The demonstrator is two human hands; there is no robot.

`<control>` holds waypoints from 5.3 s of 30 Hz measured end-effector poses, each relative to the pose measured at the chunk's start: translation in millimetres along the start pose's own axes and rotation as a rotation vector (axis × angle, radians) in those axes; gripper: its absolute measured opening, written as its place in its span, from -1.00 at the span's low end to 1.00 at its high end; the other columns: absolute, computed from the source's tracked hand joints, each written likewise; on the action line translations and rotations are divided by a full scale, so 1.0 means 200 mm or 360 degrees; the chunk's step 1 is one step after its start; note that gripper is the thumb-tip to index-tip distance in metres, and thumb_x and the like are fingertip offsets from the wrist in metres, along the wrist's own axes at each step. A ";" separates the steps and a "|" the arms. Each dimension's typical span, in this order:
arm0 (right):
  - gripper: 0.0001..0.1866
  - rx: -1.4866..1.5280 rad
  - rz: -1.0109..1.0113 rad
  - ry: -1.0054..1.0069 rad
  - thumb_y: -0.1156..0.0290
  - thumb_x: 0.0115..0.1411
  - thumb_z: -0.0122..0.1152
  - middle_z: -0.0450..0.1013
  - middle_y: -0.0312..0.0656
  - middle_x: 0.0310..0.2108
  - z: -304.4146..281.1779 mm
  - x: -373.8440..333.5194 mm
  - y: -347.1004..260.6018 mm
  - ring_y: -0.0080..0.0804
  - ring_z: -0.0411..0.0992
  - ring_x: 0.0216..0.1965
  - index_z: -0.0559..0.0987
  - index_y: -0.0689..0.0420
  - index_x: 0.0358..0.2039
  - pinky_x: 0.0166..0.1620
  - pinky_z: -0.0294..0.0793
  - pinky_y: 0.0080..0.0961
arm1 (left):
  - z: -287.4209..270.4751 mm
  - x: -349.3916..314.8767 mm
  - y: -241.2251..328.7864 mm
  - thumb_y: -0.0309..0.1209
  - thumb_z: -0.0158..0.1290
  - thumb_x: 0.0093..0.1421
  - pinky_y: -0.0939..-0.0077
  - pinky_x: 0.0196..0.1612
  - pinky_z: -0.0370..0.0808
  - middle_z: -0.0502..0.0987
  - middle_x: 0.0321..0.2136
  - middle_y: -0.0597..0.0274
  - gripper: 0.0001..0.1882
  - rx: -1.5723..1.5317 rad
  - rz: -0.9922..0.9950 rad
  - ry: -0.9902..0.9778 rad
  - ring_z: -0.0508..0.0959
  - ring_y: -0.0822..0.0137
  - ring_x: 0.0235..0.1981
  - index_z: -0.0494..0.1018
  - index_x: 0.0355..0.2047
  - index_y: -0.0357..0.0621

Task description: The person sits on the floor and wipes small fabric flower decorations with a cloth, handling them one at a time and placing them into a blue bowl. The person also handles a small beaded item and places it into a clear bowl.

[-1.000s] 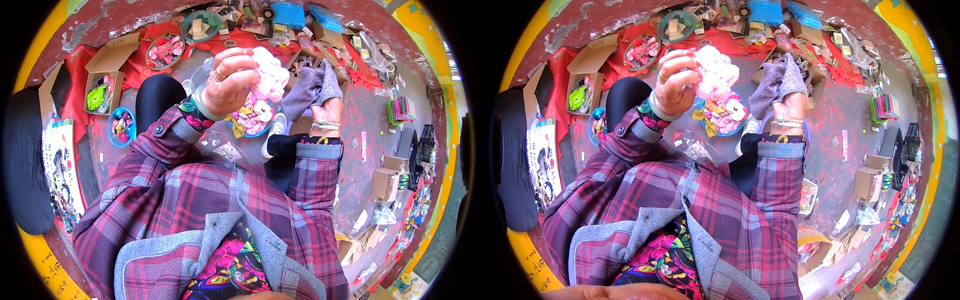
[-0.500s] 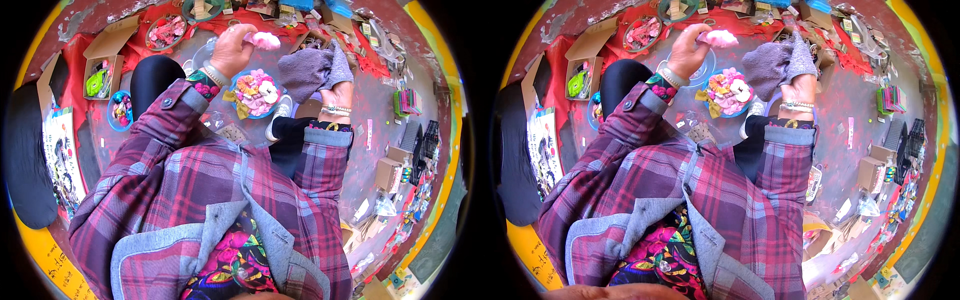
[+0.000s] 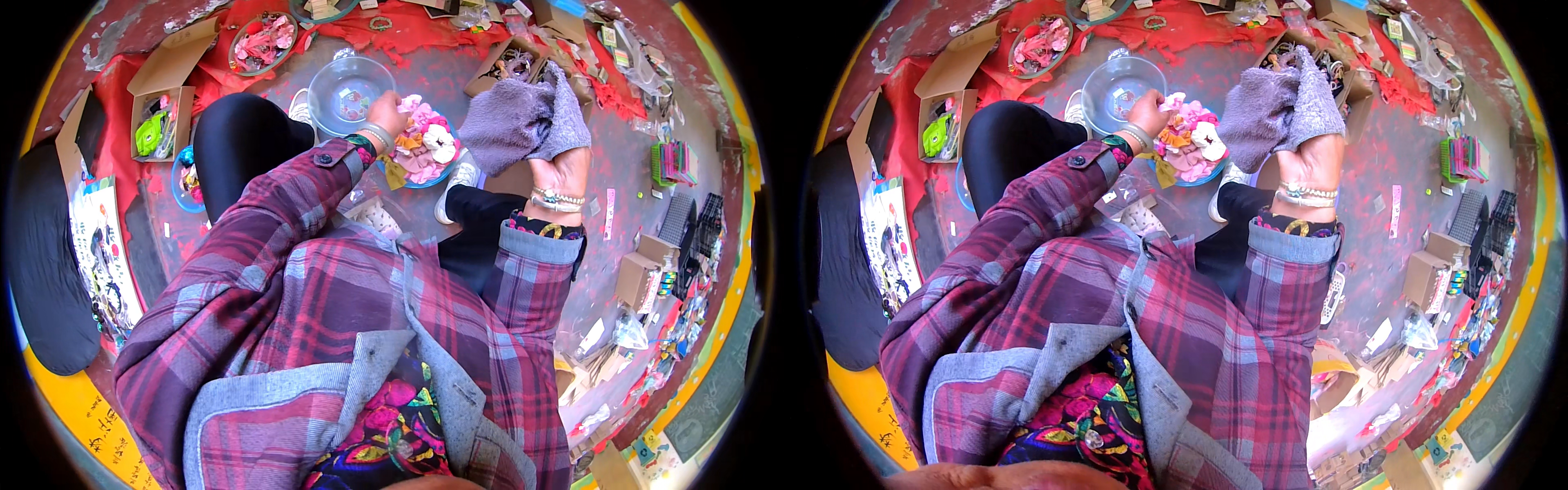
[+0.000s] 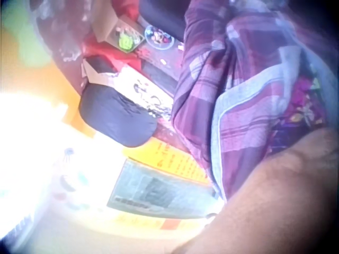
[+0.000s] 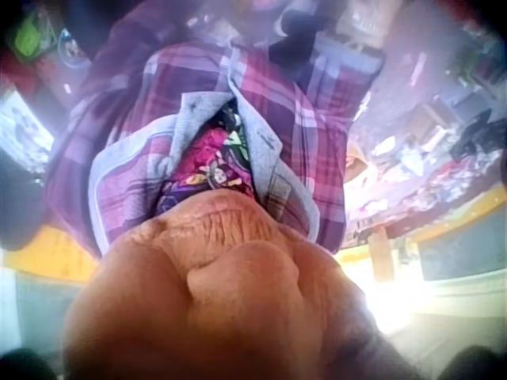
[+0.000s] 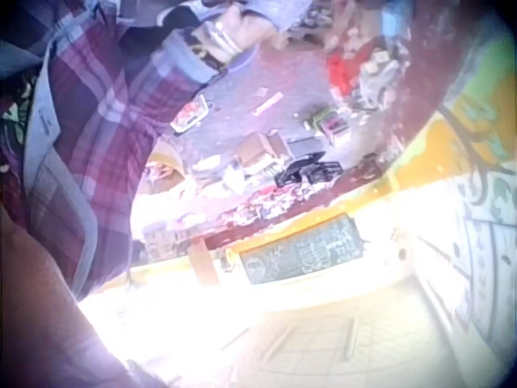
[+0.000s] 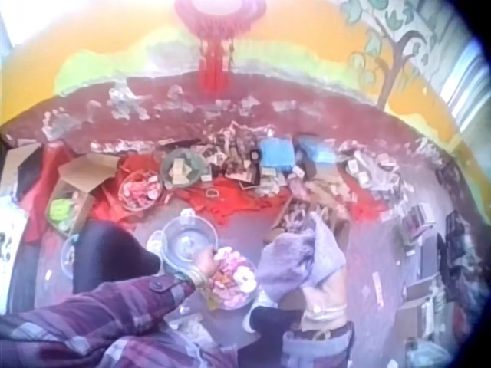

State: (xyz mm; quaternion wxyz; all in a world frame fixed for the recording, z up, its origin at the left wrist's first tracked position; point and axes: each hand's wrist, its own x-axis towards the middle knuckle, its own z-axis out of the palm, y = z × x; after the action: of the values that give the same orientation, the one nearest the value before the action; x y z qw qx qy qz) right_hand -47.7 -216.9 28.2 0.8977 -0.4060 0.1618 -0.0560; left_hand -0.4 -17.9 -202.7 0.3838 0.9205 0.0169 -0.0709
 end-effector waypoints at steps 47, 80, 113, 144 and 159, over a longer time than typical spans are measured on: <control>-0.64 -0.0146 -0.0058 0.0082 0.38 0.22 -0.15 0.38 -0.24 -0.13 -0.08 -0.02 -0.09 -0.46 0.36 -0.12 0.32 0.17 0.03 -0.01 0.33 -0.44 | 0.32 -0.15 -0.15 -0.22 -0.16 0.10 0.16 0.22 -0.18 -0.06 0.21 0.13 -0.39 0.0952 0.1339 -0.0855 -0.12 0.15 0.25 0.01 0.17 -0.03; -0.74 0.0512 -0.0181 0.0115 0.36 0.16 -0.07 0.42 -0.11 -0.18 -0.24 -0.01 -0.29 -0.24 0.35 -0.09 0.46 0.12 -0.16 -0.01 0.29 -0.19 | 0.38 -0.03 -0.20 -0.18 -0.14 0.09 0.09 0.11 0.06 0.20 0.06 0.11 -0.56 0.0664 0.1248 -0.0991 0.12 0.10 0.13 0.29 -0.04 -0.07; -0.65 0.0382 -0.0135 0.0092 0.35 0.21 -0.17 0.34 -0.15 -0.06 -0.25 0.00 -0.27 -0.29 0.30 -0.04 0.35 0.14 -0.01 0.04 0.24 -0.20 | 0.69 0.10 -0.64 -0.42 -0.20 0.20 0.25 -0.39 0.57 0.38 -0.25 0.13 -0.74 -0.1349 -0.1377 -0.0552 0.51 0.12 -0.37 0.19 -0.08 -0.10; -0.56 0.0270 0.0002 0.0087 0.31 0.23 -0.21 0.22 -0.15 0.06 -0.07 0.02 -0.18 -0.23 0.21 0.05 0.20 0.14 0.11 0.13 0.10 -0.14 | 0.48 0.24 -0.66 0.07 -0.08 0.09 0.22 -0.13 0.43 0.18 0.05 -0.21 -0.20 -0.2548 -0.2006 0.0109 0.38 -0.02 -0.07 0.00 0.12 -0.29; -0.65 0.0190 0.0028 0.0171 0.43 0.22 -0.18 0.40 -0.18 -0.19 -0.01 0.06 -0.10 -0.37 0.37 -0.15 0.31 0.19 0.02 -0.03 0.35 -0.38 | 0.08 0.10 -1.03 -0.18 0.16 -0.17 0.39 -0.24 0.47 0.53 -0.39 0.07 -0.69 0.1239 -0.0443 -0.0719 0.53 0.12 -0.30 0.53 -0.42 -0.07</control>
State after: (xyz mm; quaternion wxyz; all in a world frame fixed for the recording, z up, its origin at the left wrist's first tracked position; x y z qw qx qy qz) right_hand -37.4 -234.7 38.5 0.9108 -0.3466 0.2097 -0.0795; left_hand -0.4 115.7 -362.5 -0.0091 0.9465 0.0284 -0.3214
